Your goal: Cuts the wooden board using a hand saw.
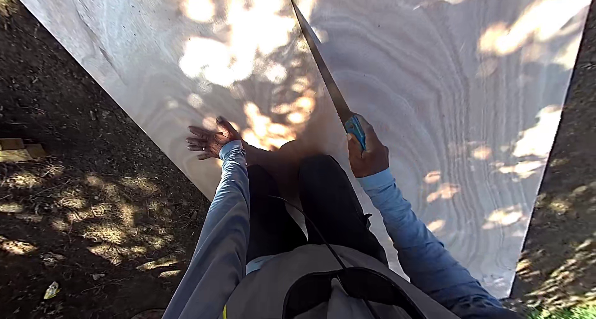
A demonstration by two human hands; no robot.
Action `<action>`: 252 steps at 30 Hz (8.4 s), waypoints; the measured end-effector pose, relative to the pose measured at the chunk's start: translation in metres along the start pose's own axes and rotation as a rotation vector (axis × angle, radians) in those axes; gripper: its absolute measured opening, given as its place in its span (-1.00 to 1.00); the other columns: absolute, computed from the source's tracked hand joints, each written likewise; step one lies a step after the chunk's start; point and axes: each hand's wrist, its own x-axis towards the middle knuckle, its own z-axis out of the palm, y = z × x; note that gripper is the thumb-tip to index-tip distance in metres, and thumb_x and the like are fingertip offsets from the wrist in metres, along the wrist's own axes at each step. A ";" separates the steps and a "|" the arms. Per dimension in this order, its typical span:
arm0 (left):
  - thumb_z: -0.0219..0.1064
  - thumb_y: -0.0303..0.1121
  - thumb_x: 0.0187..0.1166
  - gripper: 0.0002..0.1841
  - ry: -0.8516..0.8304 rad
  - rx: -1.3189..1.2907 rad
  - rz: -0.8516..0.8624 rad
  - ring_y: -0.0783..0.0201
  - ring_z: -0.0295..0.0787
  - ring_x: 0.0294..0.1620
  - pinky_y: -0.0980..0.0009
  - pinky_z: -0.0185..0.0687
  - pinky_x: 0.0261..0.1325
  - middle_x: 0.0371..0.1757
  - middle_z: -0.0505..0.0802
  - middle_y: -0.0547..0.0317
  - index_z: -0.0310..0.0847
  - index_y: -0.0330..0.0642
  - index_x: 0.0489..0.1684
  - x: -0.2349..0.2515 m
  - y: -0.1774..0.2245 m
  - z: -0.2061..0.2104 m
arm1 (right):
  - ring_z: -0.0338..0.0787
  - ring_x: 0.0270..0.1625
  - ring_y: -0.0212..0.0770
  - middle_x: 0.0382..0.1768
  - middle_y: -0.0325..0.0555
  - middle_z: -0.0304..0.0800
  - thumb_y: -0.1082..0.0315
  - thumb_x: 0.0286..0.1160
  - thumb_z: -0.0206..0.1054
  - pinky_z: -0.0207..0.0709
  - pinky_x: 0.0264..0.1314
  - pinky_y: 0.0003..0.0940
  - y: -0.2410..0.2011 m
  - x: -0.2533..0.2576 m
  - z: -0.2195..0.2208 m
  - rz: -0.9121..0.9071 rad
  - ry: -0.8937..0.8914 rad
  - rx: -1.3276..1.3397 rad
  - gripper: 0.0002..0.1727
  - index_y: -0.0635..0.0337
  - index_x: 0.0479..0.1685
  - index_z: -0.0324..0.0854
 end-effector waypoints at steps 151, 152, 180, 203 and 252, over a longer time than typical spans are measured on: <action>-0.24 0.63 0.40 0.09 -0.006 0.023 0.023 -0.14 -0.22 0.94 -0.49 -0.36 0.72 0.92 0.05 -0.08 -0.25 0.20 0.96 -0.002 0.001 0.003 | 0.92 -0.18 0.22 0.04 0.18 0.90 0.20 0.77 0.13 0.71 -0.14 0.28 -0.031 0.055 0.005 -0.004 -0.036 -0.095 -0.44 -0.08 0.76 0.37; -0.24 0.63 0.39 0.08 -0.011 0.023 0.018 -0.13 -0.23 0.94 -0.49 -0.38 0.72 0.93 0.04 -0.07 -0.25 0.22 0.96 -0.004 -0.002 0.003 | 0.92 -0.05 0.20 0.15 0.15 0.88 0.21 0.76 0.12 0.70 0.01 0.26 -0.044 0.093 0.021 -0.002 -0.049 -0.085 -0.42 -0.10 0.78 0.34; -0.20 0.69 0.31 0.13 0.014 -0.010 0.007 -0.12 -0.25 0.94 -0.53 -0.40 0.70 0.93 0.03 -0.05 -0.23 0.28 0.95 0.004 -0.003 0.004 | 0.91 -0.13 0.20 0.09 0.14 0.89 0.18 0.80 0.08 0.70 -0.07 0.30 -0.042 0.083 0.019 0.004 -0.066 -0.050 -0.39 -0.33 0.85 0.22; -0.24 0.63 0.40 0.08 -0.016 0.032 0.033 -0.14 -0.20 0.93 -0.51 -0.35 0.71 0.92 0.05 -0.08 -0.28 0.22 0.96 -0.001 -0.001 0.001 | 0.82 -0.47 0.07 -0.26 0.08 0.87 0.09 0.81 0.14 0.70 -0.42 0.19 0.024 -0.021 -0.010 0.011 -0.045 -0.040 -0.41 -0.24 0.82 0.28; -0.24 0.65 0.37 0.10 0.016 0.011 0.012 -0.11 -0.20 0.94 -0.52 -0.36 0.71 0.92 0.07 -0.05 -0.25 0.24 0.96 0.000 -0.002 -0.001 | 0.85 0.27 0.18 0.36 0.03 0.81 0.20 0.79 0.07 0.61 0.30 0.26 -0.081 0.156 0.038 0.041 -0.137 -0.113 -0.38 -0.32 0.85 0.22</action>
